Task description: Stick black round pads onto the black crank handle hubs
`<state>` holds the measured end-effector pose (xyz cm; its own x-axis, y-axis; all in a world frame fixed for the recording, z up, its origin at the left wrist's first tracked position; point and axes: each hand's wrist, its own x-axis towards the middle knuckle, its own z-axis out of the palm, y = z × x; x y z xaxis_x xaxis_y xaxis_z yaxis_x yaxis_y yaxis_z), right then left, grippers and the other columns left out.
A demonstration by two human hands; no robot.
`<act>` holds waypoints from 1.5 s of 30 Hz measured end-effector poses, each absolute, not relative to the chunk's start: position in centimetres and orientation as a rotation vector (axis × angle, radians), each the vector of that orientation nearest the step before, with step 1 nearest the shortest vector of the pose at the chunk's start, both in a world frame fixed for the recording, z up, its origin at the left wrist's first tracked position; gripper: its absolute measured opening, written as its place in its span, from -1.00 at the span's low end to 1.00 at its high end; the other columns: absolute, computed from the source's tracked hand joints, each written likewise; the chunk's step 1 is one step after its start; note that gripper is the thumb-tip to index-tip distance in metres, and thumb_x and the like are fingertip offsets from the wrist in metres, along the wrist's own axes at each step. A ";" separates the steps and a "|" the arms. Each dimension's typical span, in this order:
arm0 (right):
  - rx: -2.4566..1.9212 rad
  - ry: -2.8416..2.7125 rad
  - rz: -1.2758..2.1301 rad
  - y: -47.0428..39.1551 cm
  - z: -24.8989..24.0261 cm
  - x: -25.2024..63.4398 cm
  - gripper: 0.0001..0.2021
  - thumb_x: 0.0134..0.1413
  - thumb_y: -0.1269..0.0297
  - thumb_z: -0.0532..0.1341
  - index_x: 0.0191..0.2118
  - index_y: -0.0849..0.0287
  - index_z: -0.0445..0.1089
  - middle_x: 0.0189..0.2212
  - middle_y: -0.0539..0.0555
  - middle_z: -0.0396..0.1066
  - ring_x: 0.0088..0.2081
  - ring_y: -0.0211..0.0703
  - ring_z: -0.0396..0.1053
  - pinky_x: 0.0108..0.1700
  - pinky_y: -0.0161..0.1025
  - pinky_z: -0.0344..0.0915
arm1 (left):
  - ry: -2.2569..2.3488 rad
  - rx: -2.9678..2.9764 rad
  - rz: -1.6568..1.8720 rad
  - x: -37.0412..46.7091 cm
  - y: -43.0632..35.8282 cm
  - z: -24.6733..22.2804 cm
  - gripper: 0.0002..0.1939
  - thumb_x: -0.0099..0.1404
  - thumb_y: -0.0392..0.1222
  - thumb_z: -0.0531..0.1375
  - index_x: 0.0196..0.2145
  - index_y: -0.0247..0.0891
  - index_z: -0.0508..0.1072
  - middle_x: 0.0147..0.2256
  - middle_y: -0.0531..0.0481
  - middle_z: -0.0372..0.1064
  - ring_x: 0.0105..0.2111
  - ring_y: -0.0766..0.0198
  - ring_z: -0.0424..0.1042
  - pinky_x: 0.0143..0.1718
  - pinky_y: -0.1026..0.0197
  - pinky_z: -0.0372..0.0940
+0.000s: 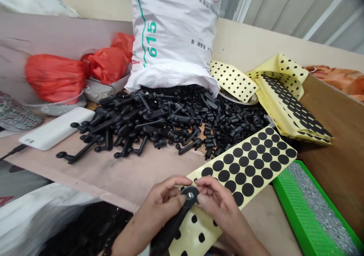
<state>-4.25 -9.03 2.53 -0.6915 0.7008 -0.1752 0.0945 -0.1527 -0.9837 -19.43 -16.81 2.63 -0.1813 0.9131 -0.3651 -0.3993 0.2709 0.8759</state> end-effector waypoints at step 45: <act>-0.888 -1.792 1.548 -9.0 2.5 -4.4 -0.86 0.15 0.23 0.10 -0.35 0.15 0.34 -0.32 0.05 0.27 -0.30 -0.21 0.31 -0.28 -0.33 0.25 | 1.063 0.418 1.676 -18.1 -16.5 1.2 -0.78 0.17 -0.18 0.25 -0.19 -0.18 0.44 -0.06 -0.07 0.41 0.03 0.07 0.30 0.02 0.15 0.23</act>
